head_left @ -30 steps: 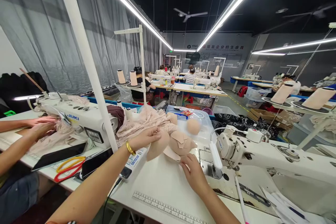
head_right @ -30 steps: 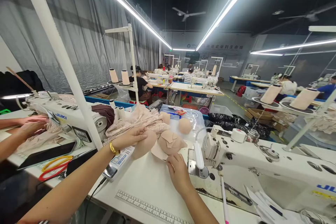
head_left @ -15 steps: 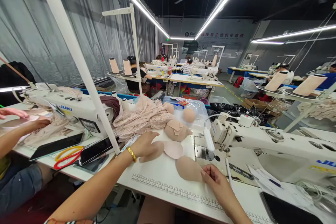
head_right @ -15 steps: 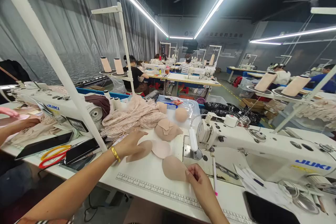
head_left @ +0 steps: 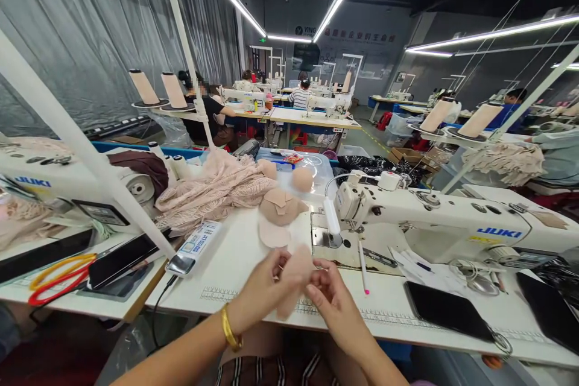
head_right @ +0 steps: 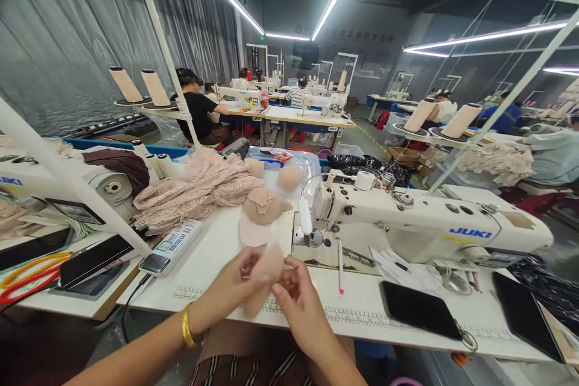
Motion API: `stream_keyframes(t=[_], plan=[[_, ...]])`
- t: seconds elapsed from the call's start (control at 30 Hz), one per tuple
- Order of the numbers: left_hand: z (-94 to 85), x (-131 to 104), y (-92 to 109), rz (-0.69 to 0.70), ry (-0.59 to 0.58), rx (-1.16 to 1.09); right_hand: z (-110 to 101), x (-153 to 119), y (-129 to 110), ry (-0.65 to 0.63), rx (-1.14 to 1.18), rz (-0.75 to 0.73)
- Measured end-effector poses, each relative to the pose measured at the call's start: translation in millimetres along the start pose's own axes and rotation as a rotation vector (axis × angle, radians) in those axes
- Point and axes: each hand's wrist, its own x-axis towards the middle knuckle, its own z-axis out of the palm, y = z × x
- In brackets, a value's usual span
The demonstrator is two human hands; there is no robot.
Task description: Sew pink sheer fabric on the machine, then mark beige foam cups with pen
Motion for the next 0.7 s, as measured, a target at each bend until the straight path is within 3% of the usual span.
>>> stream_keyframes(t=[0.07,0.1,0.2,0.27,0.3,0.4,0.47,0.57,0.7], plan=[[10.4,-0.2,-3.8,0.061,-0.126,0.012,4.5,4.1,-5.3,-0.028,0.178,0.018],[6.8,1.8,-6.3,0.098,-0.130,0.086,1.8,7.4,-6.5,-0.038,0.225,0.040],[-26.7,16.4,-17.2,0.238,0.052,0.502,-19.9,20.5,-4.8,-0.194,0.238,0.147],[-51.8,30.6,-25.8,0.257,0.093,0.756,-36.1,29.7,0.4,-0.244,0.062,0.192],[-61.2,37.5,-29.7,0.234,0.074,0.828,-42.2,33.6,3.8,-0.209,-0.081,0.183],[-76.6,51.3,-36.1,0.152,0.007,0.870,-50.3,41.4,12.7,0.008,-0.484,-0.004],[-84.0,51.6,-35.8,0.117,0.008,0.842,-48.7,43.8,14.1,0.067,-0.590,-0.147],[-104.4,42.0,-32.6,0.040,0.025,0.794,-39.1,48.7,7.0,0.018,-0.584,-0.214],[-138.8,37.8,-28.8,-0.012,0.099,0.824,-18.0,74.6,-6.4,-0.050,-0.426,-0.184]])
